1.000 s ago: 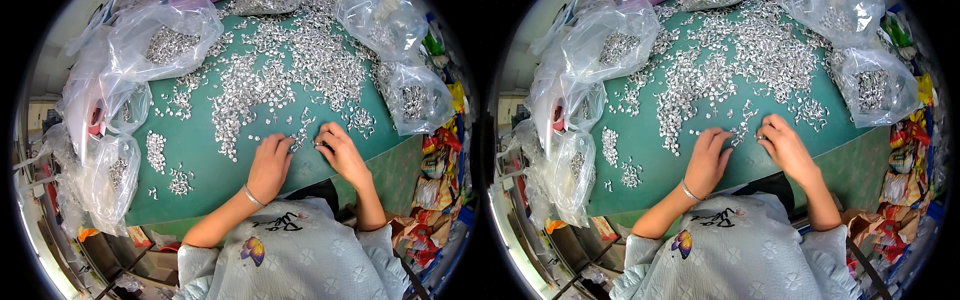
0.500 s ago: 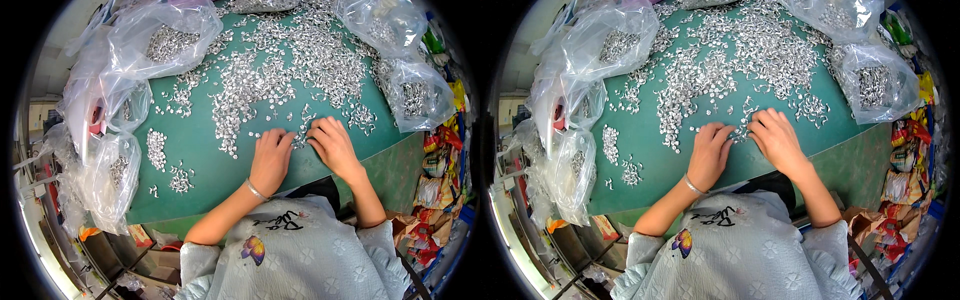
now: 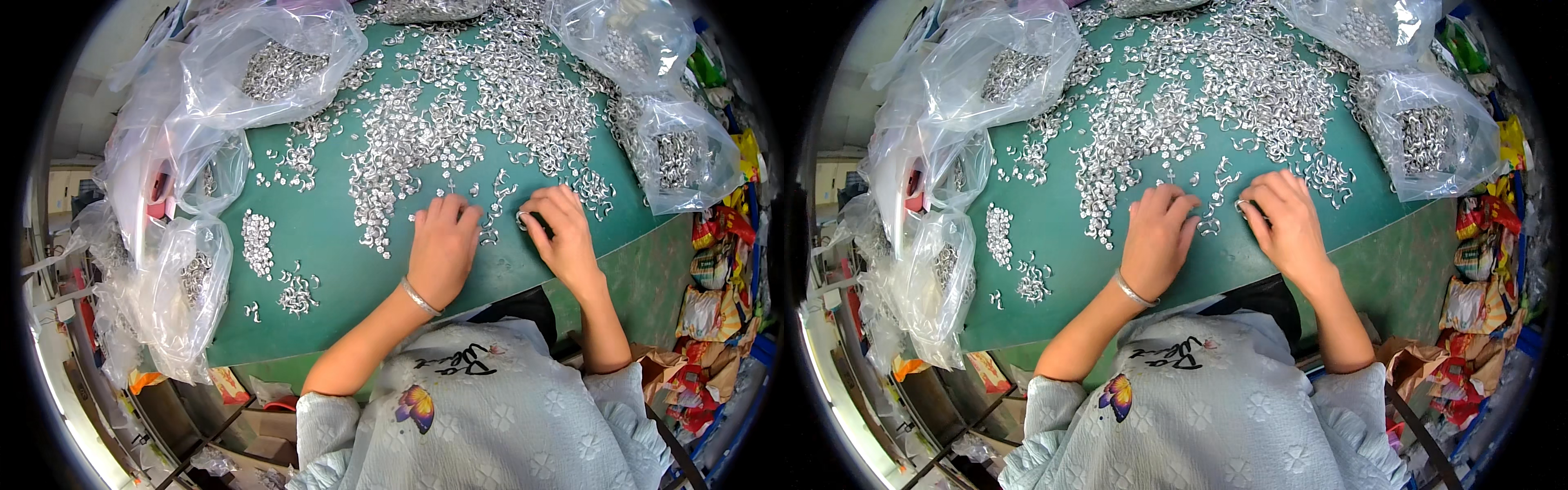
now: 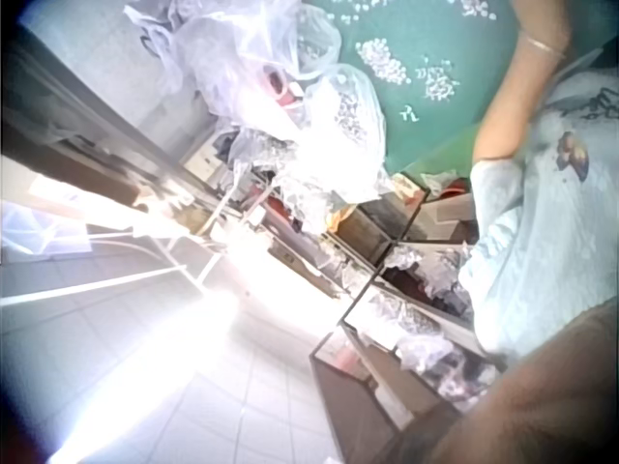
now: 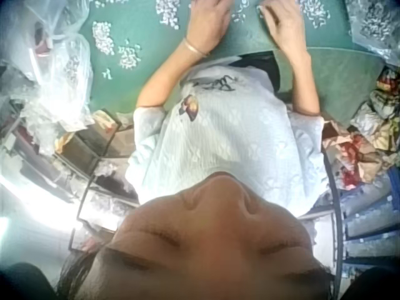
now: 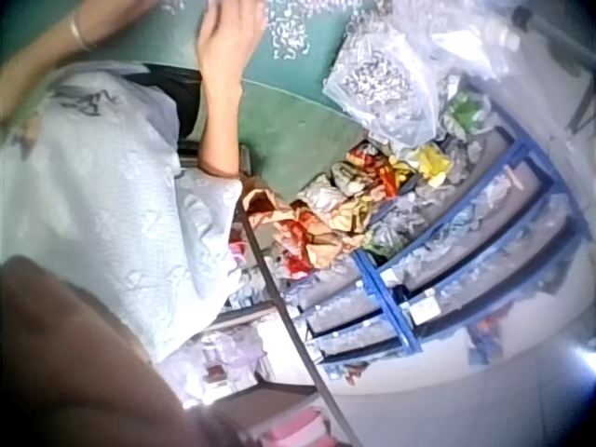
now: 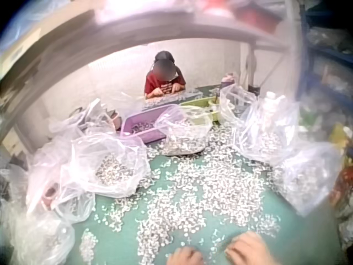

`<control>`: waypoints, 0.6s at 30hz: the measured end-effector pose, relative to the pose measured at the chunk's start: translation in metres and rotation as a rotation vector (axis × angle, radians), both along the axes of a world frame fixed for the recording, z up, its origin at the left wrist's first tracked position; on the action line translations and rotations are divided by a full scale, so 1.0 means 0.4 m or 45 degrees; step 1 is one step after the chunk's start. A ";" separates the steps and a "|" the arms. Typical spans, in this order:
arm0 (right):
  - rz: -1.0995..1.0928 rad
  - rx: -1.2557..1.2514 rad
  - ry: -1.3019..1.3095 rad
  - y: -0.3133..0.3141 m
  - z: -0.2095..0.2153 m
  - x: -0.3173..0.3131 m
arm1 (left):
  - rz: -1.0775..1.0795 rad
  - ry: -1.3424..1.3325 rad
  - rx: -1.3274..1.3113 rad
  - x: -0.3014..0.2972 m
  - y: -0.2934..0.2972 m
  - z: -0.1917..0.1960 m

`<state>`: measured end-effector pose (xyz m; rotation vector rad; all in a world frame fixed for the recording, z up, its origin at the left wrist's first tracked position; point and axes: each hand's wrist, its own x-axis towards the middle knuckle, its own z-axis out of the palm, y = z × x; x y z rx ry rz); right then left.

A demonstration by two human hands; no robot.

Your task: The person sorts small metal rings and rivets by hand on a green workbench, moving them into groups and placing some into plastic bags.

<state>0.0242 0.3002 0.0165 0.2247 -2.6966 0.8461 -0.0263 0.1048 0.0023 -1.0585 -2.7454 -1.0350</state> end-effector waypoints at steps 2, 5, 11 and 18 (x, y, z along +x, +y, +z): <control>-0.044 -0.063 -0.005 -0.003 0.004 0.009 | -0.006 -0.004 -0.009 0.004 0.012 -0.001; -0.027 -0.076 -0.092 -0.020 0.013 0.026 | -0.006 -0.008 -0.018 -0.003 0.019 -0.013; 0.000 -0.161 -0.005 -0.054 0.008 0.027 | 0.057 -0.197 0.278 -0.004 -0.032 0.010; 0.234 0.002 0.012 -0.226 -0.039 0.041 | 0.315 -0.184 0.128 0.092 -0.154 0.010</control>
